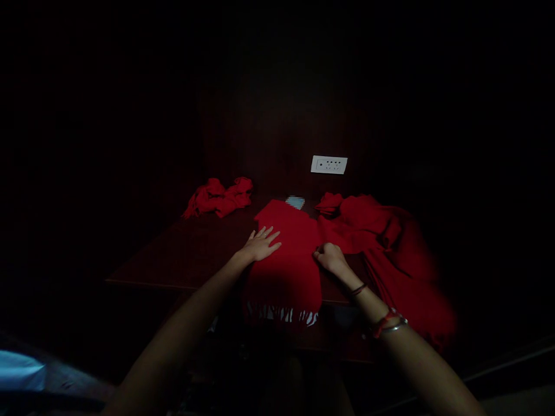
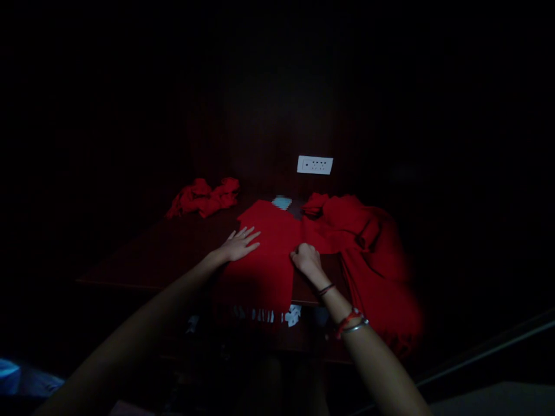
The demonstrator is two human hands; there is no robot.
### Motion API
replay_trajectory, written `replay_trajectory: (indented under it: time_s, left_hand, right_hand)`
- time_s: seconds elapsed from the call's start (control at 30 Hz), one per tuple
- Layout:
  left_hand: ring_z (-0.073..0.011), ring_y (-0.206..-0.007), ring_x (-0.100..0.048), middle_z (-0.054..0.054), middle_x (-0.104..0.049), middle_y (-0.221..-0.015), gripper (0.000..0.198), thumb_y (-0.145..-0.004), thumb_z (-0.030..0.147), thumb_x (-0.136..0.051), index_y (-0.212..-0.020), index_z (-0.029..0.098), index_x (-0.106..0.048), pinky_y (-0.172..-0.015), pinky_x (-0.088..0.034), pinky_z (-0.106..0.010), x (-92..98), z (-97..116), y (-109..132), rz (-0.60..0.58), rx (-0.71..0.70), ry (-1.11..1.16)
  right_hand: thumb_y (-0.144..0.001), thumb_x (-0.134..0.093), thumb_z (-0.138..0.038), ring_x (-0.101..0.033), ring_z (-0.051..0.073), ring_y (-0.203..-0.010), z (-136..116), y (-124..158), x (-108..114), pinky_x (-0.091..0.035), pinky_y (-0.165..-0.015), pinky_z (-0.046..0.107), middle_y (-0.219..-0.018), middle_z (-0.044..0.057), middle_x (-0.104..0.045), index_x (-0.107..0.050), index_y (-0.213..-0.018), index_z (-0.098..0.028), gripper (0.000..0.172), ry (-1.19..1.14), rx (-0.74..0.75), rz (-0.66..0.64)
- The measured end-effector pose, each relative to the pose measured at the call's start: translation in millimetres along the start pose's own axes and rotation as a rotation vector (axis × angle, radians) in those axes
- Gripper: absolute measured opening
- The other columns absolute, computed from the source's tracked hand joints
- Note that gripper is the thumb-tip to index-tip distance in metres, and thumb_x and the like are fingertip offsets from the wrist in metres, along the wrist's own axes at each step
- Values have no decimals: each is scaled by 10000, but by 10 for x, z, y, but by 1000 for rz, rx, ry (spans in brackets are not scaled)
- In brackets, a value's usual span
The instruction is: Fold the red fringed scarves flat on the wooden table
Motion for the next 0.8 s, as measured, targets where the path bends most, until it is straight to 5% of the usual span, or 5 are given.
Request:
replay_trajectory:
  time_s: [0.33, 0.43, 0.53, 0.67, 0.8]
  left_hand:
    - [-227, -1221, -44, -56, -118, -1349, 543, -787, 521, -214, -1261, 256, -233, -930, 1, -493, 64, 63, -13, -26, -10, -25]
    - [-223, -1222, -18, -61, -71, -1355, 548, -780, 465, -296, -1270, 231, -215, -947, -22, -457, 78, 94, -86, -9, -109, -54]
    - [-229, -1219, -20, -48, -56, -1357, 520, -810, 415, -256, -1289, 245, -144, -957, -93, -403, 32, 65, -142, -2, -141, -35]
    - [-262, -1211, -62, -65, -109, -1350, 513, -812, 446, -236, -1283, 252, -175, -950, -126, -393, -20, 21, -172, -50, -89, -28]
    - [-227, -1197, -178, -76, -212, -1325, 454, -820, 372, -254, -1248, 222, -282, -944, -172, -368, 91, 55, -217, 3, -61, -38]
  right_hand:
    - [-772, -354, -282, -413, 232, -1018, -368, 47, 307, -305, -807, 351, -1100, 130, -479, -463, -1088, -156, 357, 236, 232, 222]
    - [-813, -234, -411, -232, 234, -1169, -409, -45, 88, -217, -902, 399, -1298, 74, -274, -272, -1248, -237, 470, 171, 364, 59]
    - [-792, -115, -529, -91, 250, -1215, -263, -110, -161, -143, -935, 444, -1362, 36, -83, -114, -1292, -281, 558, 143, 316, -170]
    - [-746, -140, -605, -77, 262, -1215, -162, -167, -163, -128, -947, 433, -1362, 51, -62, -93, -1295, -265, 647, 161, 267, -336]
    - [-745, -121, -607, -76, 250, -1217, -313, -388, 77, -122, -953, 415, -1349, 79, -139, -188, -1288, -198, 684, 113, 261, -234]
Point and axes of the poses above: each hand's wrist, its own y-axis away from the middle knuckle, its own x-axis out of the back of the hand, z = x × y, the point moved 6 cm from there along -y, towards the middle knuckle
